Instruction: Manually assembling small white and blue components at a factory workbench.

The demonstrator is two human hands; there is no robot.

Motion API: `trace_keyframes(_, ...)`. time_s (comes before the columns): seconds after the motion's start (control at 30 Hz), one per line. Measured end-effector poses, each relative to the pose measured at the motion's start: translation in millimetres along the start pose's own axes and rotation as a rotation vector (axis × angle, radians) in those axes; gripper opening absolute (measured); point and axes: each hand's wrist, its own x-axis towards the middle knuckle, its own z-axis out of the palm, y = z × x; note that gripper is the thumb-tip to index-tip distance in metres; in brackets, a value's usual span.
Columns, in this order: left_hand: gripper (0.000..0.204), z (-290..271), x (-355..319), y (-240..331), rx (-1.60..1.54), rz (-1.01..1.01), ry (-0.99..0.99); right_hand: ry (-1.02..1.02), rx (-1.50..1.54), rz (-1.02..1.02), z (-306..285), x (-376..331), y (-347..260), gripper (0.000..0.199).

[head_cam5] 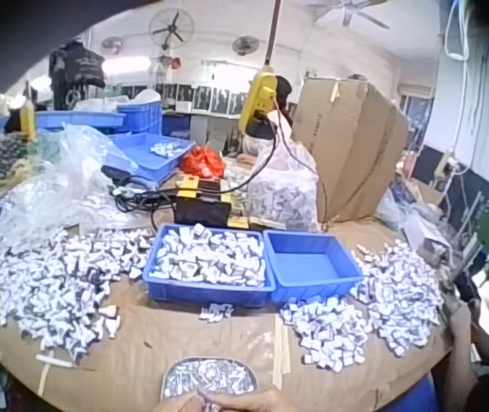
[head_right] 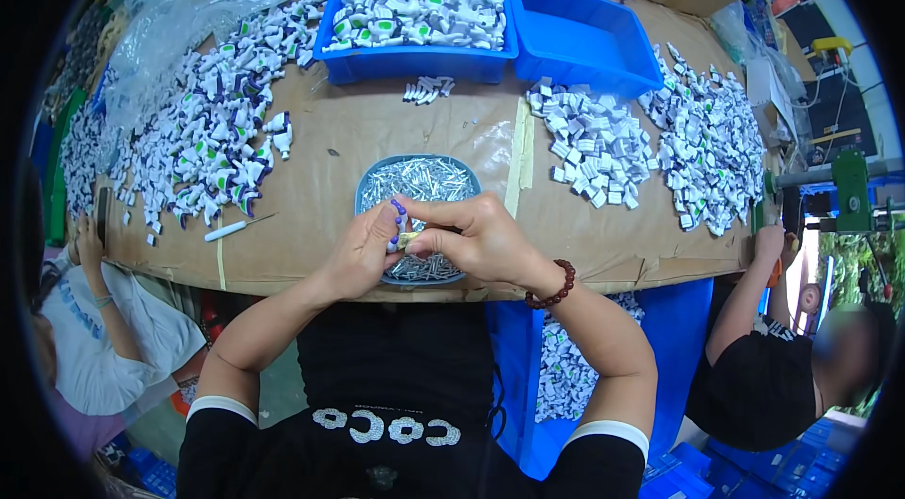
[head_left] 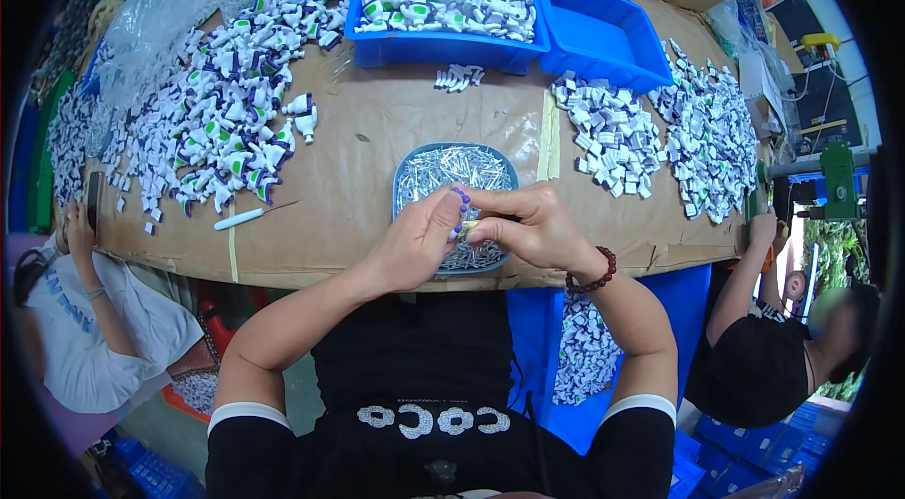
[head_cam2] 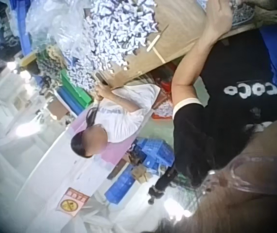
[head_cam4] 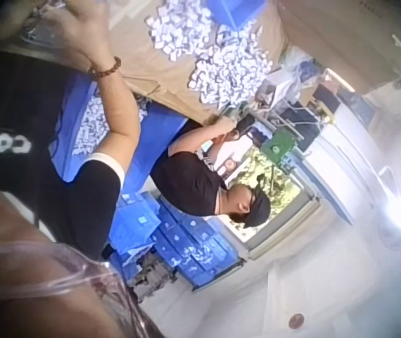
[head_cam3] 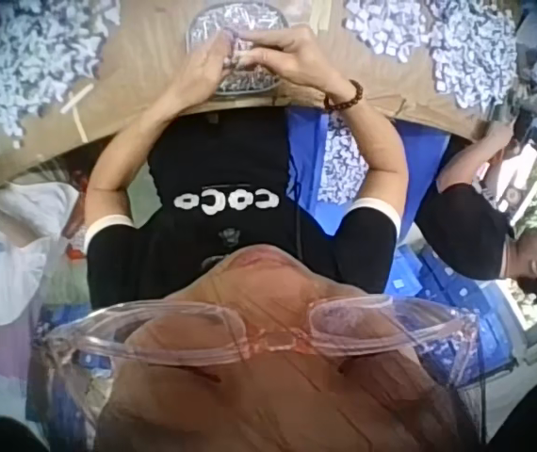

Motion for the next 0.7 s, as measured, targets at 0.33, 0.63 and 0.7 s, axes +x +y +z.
trace_keyframes(0.33,0.037,-22,62,7,0.028,-0.117,0.007,0.242,0.025,0.047,-7,7,13,0.042)
trace_keyframes(0.63,0.024,-30,204,56,0.979,0.599,0.338,0.336,0.096,0.15,-40,-21,15,0.026)
trace_keyframes(0.7,0.018,-31,219,59,1.19,0.788,0.35,0.331,0.081,0.144,-43,-25,20,0.025)
